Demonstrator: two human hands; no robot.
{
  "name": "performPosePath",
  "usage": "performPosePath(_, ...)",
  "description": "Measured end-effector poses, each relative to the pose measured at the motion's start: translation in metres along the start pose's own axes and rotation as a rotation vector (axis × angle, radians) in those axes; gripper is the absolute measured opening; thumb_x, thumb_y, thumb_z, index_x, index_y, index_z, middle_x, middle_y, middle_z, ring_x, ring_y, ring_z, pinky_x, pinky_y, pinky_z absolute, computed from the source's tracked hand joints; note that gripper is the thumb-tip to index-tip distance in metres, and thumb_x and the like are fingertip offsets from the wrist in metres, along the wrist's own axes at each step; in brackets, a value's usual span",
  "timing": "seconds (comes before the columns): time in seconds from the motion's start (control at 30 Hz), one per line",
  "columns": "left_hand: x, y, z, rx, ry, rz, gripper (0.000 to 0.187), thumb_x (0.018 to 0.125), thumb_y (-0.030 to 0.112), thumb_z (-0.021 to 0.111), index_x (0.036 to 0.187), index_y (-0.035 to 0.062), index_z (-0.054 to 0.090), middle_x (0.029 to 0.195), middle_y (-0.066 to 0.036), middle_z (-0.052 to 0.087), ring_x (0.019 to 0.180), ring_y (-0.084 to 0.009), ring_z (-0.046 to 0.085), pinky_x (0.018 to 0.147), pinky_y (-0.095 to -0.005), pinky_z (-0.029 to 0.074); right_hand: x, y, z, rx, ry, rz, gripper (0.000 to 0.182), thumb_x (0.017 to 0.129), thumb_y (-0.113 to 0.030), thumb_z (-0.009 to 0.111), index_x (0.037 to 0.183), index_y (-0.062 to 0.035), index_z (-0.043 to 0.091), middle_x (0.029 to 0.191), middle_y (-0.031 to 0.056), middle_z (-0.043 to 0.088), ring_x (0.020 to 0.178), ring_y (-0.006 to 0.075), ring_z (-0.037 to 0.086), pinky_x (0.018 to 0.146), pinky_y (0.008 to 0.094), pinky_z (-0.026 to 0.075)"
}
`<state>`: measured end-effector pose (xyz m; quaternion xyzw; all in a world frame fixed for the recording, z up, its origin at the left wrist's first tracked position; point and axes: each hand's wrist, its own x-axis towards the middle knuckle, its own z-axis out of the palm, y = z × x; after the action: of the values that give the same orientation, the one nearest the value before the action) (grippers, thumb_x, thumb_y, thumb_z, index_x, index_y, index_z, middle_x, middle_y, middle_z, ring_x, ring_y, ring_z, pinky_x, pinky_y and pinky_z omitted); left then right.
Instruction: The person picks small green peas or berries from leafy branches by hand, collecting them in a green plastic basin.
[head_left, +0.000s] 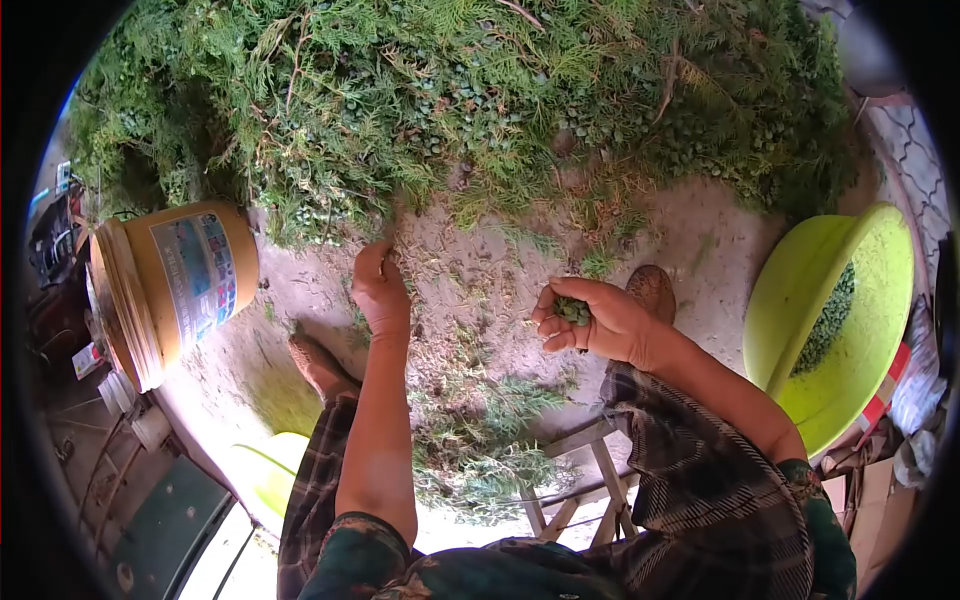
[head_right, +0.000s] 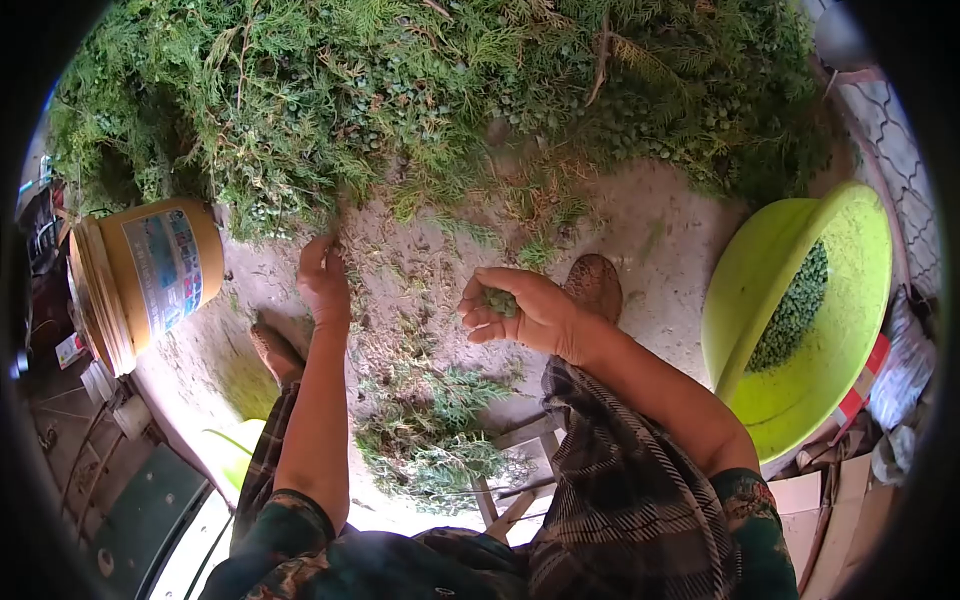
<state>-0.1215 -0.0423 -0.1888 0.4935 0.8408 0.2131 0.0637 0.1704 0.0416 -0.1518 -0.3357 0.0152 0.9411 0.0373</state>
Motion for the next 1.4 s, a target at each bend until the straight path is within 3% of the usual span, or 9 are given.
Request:
performPosePath(0.1, 0.0, -0.021, -0.001, -0.538, 0.101, -0.392, 0.016, 0.079, -0.001, 0.06, 0.093, 0.003, 0.065, 0.094, -0.008, 0.066, 0.081, -0.0133, 0.061, 0.076, -0.0261, 0.048, -0.002, 0.001, 0.0, -0.005, 0.021, -0.001, 0.03, 0.094, -0.027, 0.047, 0.092, 0.0013, 0.059, 0.088, 0.0123, 0.062, 0.078, 0.0207, 0.062, 0.073, 0.041, 0.056)
performPosePath(0.37, -0.005, -0.044, -0.016, -0.497, 0.163, -0.607, 0.019, 0.073, 0.0, 0.066, 0.091, 0.0023, 0.065, 0.092, -0.008, 0.065, 0.078, -0.0169, 0.06, 0.071, -0.0278, 0.046, -0.002, -0.001, 0.0, -0.039, 0.037, -0.025, 0.031, 0.093, -0.028, 0.049, 0.092, 0.0012, 0.059, 0.089, 0.0128, 0.062, 0.078, 0.0218, 0.062, 0.074, 0.0419, 0.055)
performPosePath(0.43, -0.013, -0.052, -0.017, 0.064, 0.135, -0.066, 0.023, 0.07, 0.005, 0.07, 0.092, 0.0068, 0.067, 0.093, -0.008, 0.066, 0.078, -0.0251, 0.061, 0.071, -0.0331, 0.047, -0.002, 0.0, -0.001, -0.031, 0.05, -0.018, 0.031, 0.093, -0.027, 0.048, 0.092, 0.0012, 0.059, 0.088, 0.0129, 0.062, 0.079, 0.0221, 0.063, 0.075, 0.0426, 0.055)
performPosePath(0.53, -0.003, 0.005, -0.032, 0.4, 0.13, 0.118, 0.027, 0.068, 0.011, 0.072, 0.095, 0.0111, 0.068, 0.094, -0.01, 0.066, 0.081, -0.0321, 0.062, 0.074, -0.0389, 0.049, -0.003, -0.001, 0.006, -0.024, 0.079, -0.02, 0.03, 0.093, -0.027, 0.048, 0.091, 0.0009, 0.059, 0.086, 0.0122, 0.062, 0.074, 0.02, 0.062, 0.069, 0.0396, 0.055)
performPosePath(0.8, 0.007, -0.002, -0.021, 0.098, -0.253, -0.38, 0.026, 0.071, 0.013, 0.071, 0.096, 0.0085, 0.067, 0.092, -0.014, 0.066, 0.079, -0.0287, 0.064, 0.068, -0.0368, 0.05, -0.014, -0.016, 0.021, -0.21, -0.06, 0.086, 0.03, 0.095, -0.028, 0.047, 0.084, -0.0016, 0.056, 0.074, 0.0045, 0.056, 0.048, 0.006, 0.043, 0.04, 0.0249, 0.033)
performPosePath(0.97, -0.016, 0.048, -0.047, -0.138, -0.132, -0.021, 0.02, 0.072, 0.005, 0.068, 0.092, 0.0058, 0.065, 0.089, -0.013, 0.065, 0.076, -0.0269, 0.063, 0.068, -0.0355, 0.05, -0.002, -0.006, 0.03, -0.238, 0.047, -0.043, 0.029, 0.094, -0.025, 0.05, 0.107, 0.0006, 0.055, 0.097, 0.0114, 0.06, 0.077, 0.017, 0.06, 0.068, 0.0345, 0.053)
performPosePath(1.07, -0.029, 0.083, -0.061, -0.216, -0.188, 0.075, 0.021, 0.072, 0.001, 0.069, 0.093, 0.0041, 0.064, 0.091, -0.011, 0.065, 0.077, -0.0265, 0.062, 0.069, -0.0356, 0.049, 0.011, 0.005, 0.026, -0.149, -0.006, -0.073, 0.03, 0.094, -0.024, 0.051, 0.11, 0.0012, 0.054, 0.1, 0.0119, 0.058, 0.087, 0.0199, 0.058, 0.084, 0.0398, 0.05)
performPosePath(1.17, -0.037, 0.108, -0.069, -0.27, -0.321, 0.346, 0.03, 0.073, 0.0, 0.071, 0.102, 0.0016, 0.062, 0.095, -0.011, 0.066, 0.082, -0.0203, 0.064, 0.071, -0.0298, 0.05, 0.015, 0.004, 0.027, -0.055, -0.036, -0.052, 0.035, 0.096, -0.028, 0.046, 0.112, 0.0019, 0.053, 0.108, 0.0134, 0.057, 0.094, 0.024, 0.057, 0.088, 0.0464, 0.048)
performPosePath(1.4, -0.041, 0.093, -0.076, -0.111, -0.197, 0.183, 0.022, 0.083, 0.003, 0.063, 0.104, -0.0005, 0.061, 0.098, -0.015, 0.065, 0.086, -0.0252, 0.064, 0.074, -0.0322, 0.051, 0.014, -0.003, 0.025, 0.083, -0.172, -0.039, 0.045, 0.097, -0.035, 0.039, 0.11, 0.0059, 0.053, 0.104, 0.0169, 0.057, 0.093, 0.0293, 0.061, 0.083, 0.0485, 0.052)
